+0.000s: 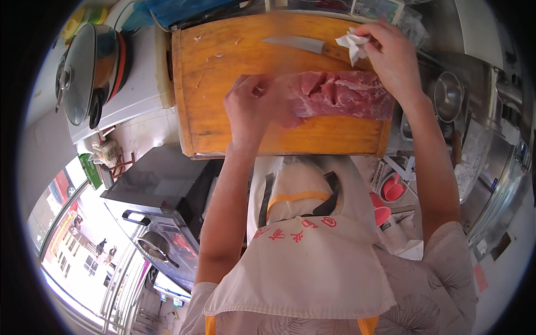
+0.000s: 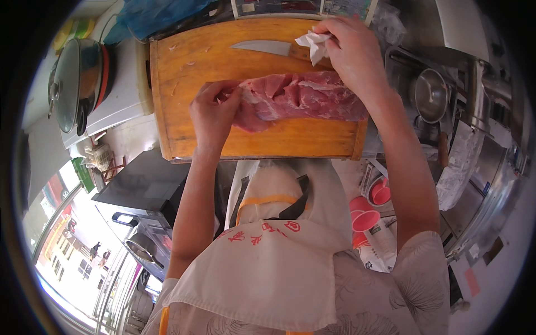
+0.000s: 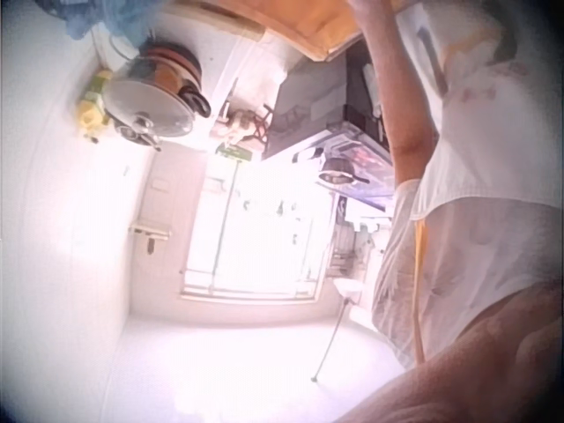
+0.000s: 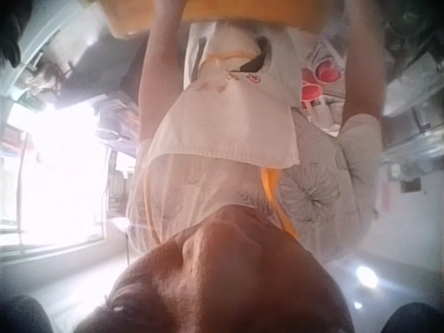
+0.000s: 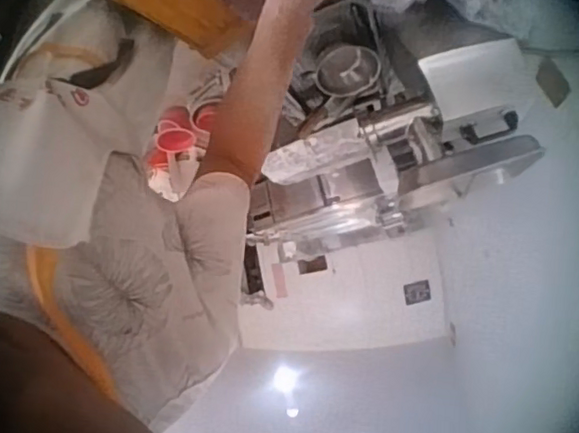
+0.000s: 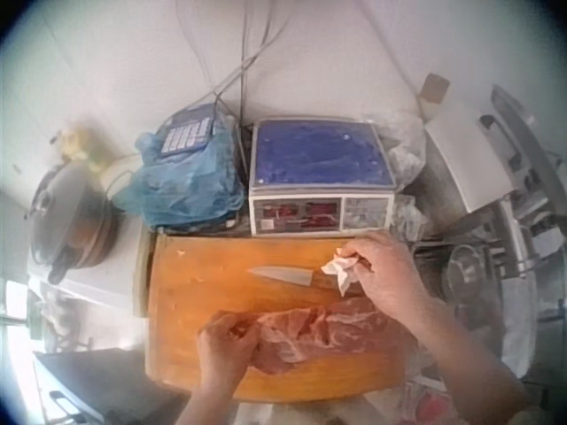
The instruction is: The person uses a knife to trim and slice a large piece of raw meat on a wooden cutting board. They remove small pieces of fat and connective tissue, occasionally wiping the knife and the meat with a paper towel. The person also briefly walks to a nearby table to retrieve a paper towel before resuming the cutting task.
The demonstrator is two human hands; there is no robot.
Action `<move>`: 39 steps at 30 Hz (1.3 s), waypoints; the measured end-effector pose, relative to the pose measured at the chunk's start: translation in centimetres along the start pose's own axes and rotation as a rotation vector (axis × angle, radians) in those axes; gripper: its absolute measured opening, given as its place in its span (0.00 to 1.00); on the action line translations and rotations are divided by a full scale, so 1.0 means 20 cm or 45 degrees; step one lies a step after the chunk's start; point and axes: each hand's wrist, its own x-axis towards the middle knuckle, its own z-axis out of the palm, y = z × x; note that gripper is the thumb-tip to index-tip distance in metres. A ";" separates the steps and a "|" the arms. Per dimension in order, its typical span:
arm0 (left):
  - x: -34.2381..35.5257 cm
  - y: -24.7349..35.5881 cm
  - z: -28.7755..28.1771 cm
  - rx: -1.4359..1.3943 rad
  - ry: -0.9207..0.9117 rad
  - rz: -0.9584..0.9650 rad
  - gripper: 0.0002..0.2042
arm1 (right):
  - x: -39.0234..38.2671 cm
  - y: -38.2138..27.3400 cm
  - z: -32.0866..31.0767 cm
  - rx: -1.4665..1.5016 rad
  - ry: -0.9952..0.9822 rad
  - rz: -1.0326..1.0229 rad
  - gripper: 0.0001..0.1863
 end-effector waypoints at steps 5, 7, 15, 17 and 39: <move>-0.04 0.06 0.01 0.024 0.055 -0.044 0.09 | 0.05 0.31 0.19 -0.319 0.036 -0.091 0.14; -0.07 0.06 0.00 0.042 0.093 -0.097 0.09 | 0.02 0.28 0.17 -0.417 0.175 -0.185 0.14; -0.16 0.12 0.07 0.298 0.044 0.513 0.07 | 0.00 0.14 0.26 -0.295 -0.435 -0.171 0.16; -0.15 0.14 0.08 0.356 0.033 0.540 0.07 | 0.04 0.14 0.26 -0.347 -0.522 -0.259 0.16; -0.08 0.02 0.15 0.473 -0.081 0.710 0.05 | -1.03 -0.41 0.09 1.341 -0.193 1.083 0.17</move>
